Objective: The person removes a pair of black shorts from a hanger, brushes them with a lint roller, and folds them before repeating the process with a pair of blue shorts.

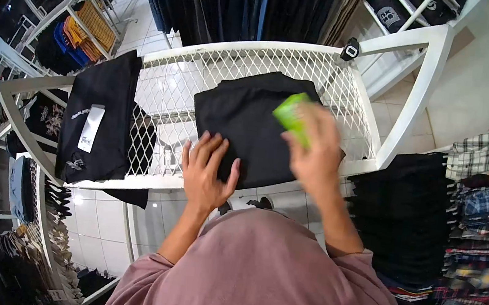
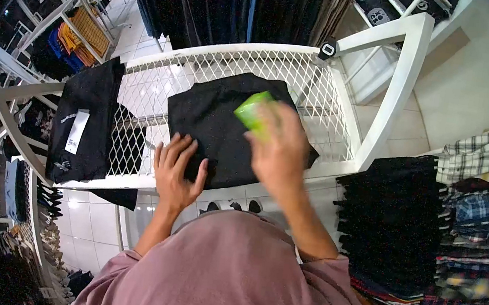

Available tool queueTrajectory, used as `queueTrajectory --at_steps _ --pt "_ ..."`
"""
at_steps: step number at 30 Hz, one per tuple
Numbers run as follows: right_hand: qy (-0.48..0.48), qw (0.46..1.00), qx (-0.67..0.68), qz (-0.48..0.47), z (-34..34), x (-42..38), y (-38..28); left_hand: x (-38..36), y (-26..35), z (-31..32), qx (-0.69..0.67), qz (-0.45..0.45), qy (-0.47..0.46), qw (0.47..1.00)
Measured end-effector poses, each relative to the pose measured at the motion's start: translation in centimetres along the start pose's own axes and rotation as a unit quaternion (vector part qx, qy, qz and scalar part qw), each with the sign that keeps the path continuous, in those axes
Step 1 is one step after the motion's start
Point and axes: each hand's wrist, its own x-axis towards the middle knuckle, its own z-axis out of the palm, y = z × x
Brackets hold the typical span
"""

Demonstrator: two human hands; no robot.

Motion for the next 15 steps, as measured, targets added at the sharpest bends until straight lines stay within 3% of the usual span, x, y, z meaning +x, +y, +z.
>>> queueTrajectory --at_steps 4,6,8,10,12,15 --pt "-0.167 0.968 0.084 -0.169 7.0 -1.3 -3.6 -2.7 -0.2 0.9 0.0 0.017 0.076 0.997" --pt "-0.173 0.972 0.042 -0.154 8.4 1.3 -1.5 -2.9 -0.2 0.7 0.004 0.029 0.082 0.996" --pt "-0.115 0.99 -0.071 -0.038 8.5 5.3 2.2 -3.0 -0.3 0.8 0.004 0.018 0.082 0.996" --pt "0.054 0.973 -0.221 0.036 8.2 7.7 4.2 -3.1 -0.3 1.0 0.016 0.016 0.097 0.995" --pt "0.061 0.989 -0.132 0.011 6.7 7.5 3.1 -3.0 -0.4 1.3 0.016 0.013 0.1 0.995" --pt "-0.103 0.99 0.043 -0.091 6.7 2.0 -2.7 -3.2 -0.8 1.6 0.023 0.014 0.097 0.995"
